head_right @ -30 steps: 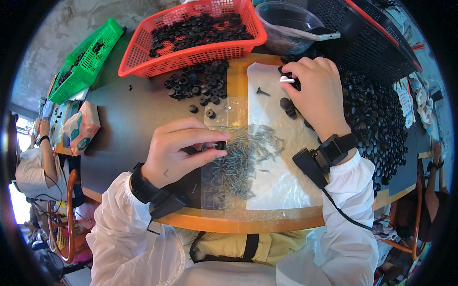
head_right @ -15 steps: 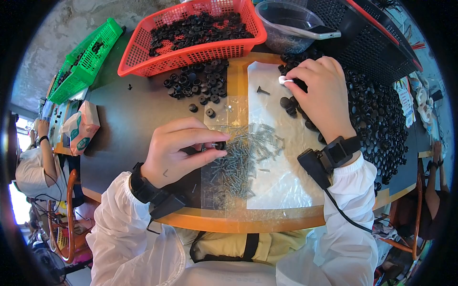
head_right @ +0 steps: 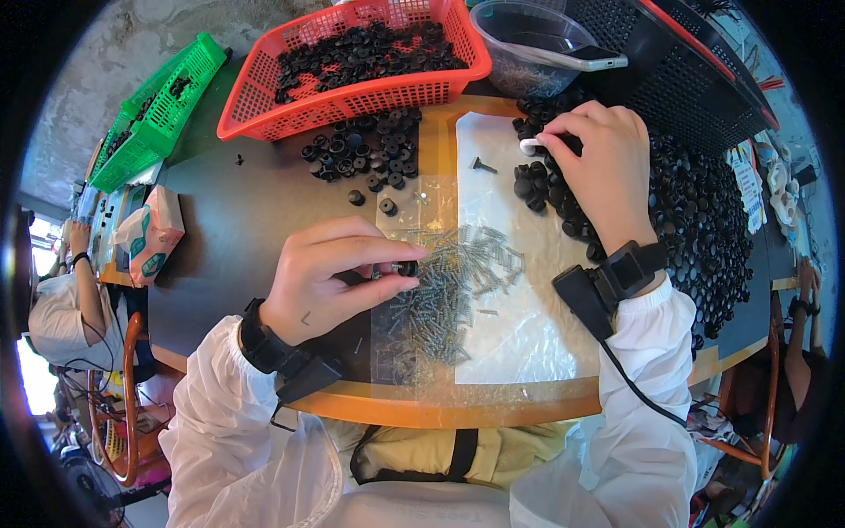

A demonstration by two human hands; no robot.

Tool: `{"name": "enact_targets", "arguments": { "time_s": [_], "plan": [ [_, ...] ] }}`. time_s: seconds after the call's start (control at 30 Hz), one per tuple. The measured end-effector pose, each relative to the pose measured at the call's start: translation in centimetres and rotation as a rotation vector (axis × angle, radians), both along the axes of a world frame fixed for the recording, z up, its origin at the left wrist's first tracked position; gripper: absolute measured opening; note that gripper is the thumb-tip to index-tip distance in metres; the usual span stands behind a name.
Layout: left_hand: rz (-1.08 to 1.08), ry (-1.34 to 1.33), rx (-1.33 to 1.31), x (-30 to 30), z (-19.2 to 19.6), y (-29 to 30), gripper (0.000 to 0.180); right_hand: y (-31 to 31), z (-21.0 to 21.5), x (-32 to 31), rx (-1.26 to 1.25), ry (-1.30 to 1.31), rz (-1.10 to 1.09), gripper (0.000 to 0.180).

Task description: The recorder is assembling small black plastic components by inserting pins into them at a manufacturing desk.

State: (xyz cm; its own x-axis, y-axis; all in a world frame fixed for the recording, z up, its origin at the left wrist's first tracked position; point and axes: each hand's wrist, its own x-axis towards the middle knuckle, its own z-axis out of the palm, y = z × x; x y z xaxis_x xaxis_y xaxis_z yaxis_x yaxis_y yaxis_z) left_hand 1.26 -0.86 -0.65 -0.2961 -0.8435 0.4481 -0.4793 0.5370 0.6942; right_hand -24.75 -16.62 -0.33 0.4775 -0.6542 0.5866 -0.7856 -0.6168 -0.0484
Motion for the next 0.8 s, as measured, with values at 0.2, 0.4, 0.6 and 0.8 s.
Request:
{"name": "enact_targets", "arguments": {
  "time_s": [0.2, 0.4, 0.6, 0.8],
  "plan": [
    [-0.008, -0.007, 0.004, 0.0, 0.0, 0.0, 0.034, 0.1, 0.0, 0.1, 0.036, -0.030, 0.016, 0.008],
    [-0.016, 0.006, -0.030, 0.0, -0.3, -0.1, 0.034, 0.3, 0.1, 0.3, 0.008, -0.028, 0.043, 0.006],
    [0.005, 0.007, 0.019, 0.0, 0.1, 0.1, 0.033, 0.5, 0.8, -0.1, -0.046, -0.043, 0.105, 0.014],
    [-0.001, -0.007, 0.022, 0.0, 0.2, 0.1, 0.033, 1.2, -0.1, -0.2, 0.051, -0.026, 0.104, 0.033]
  ]
}}
